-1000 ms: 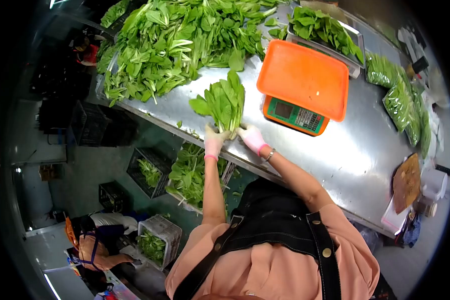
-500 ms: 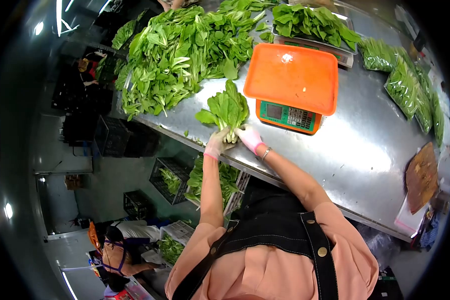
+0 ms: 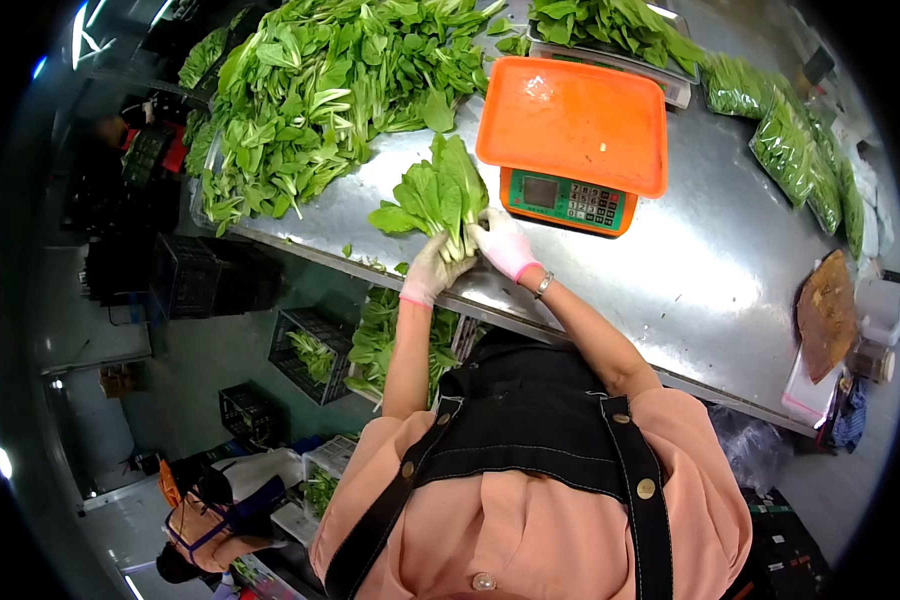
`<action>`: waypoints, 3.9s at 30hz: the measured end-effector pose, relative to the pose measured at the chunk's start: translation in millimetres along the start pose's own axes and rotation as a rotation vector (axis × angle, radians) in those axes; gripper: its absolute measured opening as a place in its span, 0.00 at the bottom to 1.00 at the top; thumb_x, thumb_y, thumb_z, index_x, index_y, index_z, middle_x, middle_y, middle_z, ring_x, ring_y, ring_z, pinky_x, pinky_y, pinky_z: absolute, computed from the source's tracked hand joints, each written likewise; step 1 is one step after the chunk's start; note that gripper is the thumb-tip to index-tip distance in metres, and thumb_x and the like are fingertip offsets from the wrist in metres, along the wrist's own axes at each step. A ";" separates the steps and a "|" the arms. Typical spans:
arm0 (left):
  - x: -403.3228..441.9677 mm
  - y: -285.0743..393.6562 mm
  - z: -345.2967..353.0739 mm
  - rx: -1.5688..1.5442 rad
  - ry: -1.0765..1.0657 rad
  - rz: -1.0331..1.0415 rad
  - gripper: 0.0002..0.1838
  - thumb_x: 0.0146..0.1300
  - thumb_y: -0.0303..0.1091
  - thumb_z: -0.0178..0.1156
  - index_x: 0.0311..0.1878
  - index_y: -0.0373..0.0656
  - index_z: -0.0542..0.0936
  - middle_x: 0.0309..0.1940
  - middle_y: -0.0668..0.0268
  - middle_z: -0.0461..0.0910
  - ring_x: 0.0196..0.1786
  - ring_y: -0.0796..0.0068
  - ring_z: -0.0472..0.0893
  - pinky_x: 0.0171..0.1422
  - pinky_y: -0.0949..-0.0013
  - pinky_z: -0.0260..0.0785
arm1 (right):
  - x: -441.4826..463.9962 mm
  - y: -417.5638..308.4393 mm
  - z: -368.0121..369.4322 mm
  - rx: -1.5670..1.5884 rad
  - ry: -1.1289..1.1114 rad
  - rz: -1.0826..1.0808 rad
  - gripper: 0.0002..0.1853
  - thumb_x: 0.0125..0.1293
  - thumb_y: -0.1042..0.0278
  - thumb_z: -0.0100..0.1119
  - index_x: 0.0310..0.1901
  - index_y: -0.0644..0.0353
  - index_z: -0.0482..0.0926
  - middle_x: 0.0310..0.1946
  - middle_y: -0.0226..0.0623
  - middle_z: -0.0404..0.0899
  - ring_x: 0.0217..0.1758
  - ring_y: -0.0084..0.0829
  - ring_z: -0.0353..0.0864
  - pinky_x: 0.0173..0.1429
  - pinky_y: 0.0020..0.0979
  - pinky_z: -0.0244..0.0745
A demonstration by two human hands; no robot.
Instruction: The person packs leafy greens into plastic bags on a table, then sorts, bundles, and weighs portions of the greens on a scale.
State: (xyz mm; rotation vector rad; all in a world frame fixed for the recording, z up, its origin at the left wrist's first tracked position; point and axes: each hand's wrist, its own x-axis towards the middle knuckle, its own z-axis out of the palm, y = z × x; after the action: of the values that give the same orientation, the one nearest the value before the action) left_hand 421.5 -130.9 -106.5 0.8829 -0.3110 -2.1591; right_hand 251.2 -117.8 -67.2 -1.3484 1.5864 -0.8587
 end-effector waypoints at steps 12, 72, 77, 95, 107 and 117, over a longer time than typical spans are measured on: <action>0.4 -16.3 -4.3 -0.174 -0.026 -0.002 0.20 0.66 0.34 0.42 0.58 0.35 0.63 0.54 0.52 0.70 0.56 0.55 0.72 0.59 0.47 0.68 | 11.7 -2.2 12.0 -0.094 0.015 0.082 0.26 0.49 0.50 0.60 0.40 0.69 0.77 0.37 0.52 0.77 0.40 0.43 0.78 0.46 0.36 0.72; -54.6 0.8 102.6 0.911 0.195 0.619 0.14 0.62 0.27 0.51 0.51 0.35 0.72 0.32 0.66 0.74 0.33 0.79 0.71 0.37 0.74 0.64 | -19.9 -82.8 -50.6 0.439 0.283 -0.391 0.04 0.52 0.78 0.61 0.31 0.64 0.80 0.26 0.37 0.74 0.28 0.27 0.76 0.32 0.24 0.70; -54.2 -1.7 107.7 1.157 0.209 0.711 0.14 0.61 0.26 0.51 0.50 0.34 0.71 0.35 0.50 0.75 0.35 0.56 0.75 0.40 0.65 0.67 | -28.6 -75.4 -65.2 0.130 0.438 -0.600 0.07 0.50 0.79 0.64 0.33 0.62 0.81 0.24 0.37 0.74 0.24 0.30 0.76 0.29 0.24 0.70; -63.1 -5.8 54.0 0.246 0.486 0.599 0.12 0.63 0.31 0.54 0.49 0.43 0.68 0.34 0.71 0.71 0.31 0.81 0.68 0.32 0.75 0.63 | -47.2 -13.1 -86.4 -0.337 -0.196 -0.036 0.24 0.59 0.55 0.53 0.48 0.68 0.75 0.49 0.53 0.73 0.54 0.46 0.72 0.57 0.38 0.66; -1.4 -16.4 12.5 0.375 0.563 0.535 0.16 0.64 0.29 0.48 0.53 0.32 0.65 0.48 0.58 0.72 0.47 0.69 0.72 0.51 0.67 0.66 | 16.0 -9.9 30.9 -0.136 -0.042 -0.085 0.29 0.54 0.51 0.53 0.50 0.69 0.70 0.43 0.59 0.75 0.47 0.52 0.75 0.52 0.39 0.69; -1.5 -7.3 91.3 0.531 0.368 0.918 0.25 0.69 0.33 0.44 0.66 0.36 0.55 0.60 0.56 0.64 0.58 0.66 0.68 0.62 0.65 0.61 | -2.3 -71.2 -23.8 0.079 0.180 -0.339 0.31 0.59 0.62 0.54 0.63 0.64 0.60 0.46 0.56 0.75 0.49 0.47 0.77 0.53 0.36 0.71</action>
State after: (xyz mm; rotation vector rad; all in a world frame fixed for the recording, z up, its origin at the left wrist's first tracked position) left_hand 356.0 -130.4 -42.5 1.1112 -0.9170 -1.0517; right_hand 257.3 -128.9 6.9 -1.5432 1.4599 -1.2652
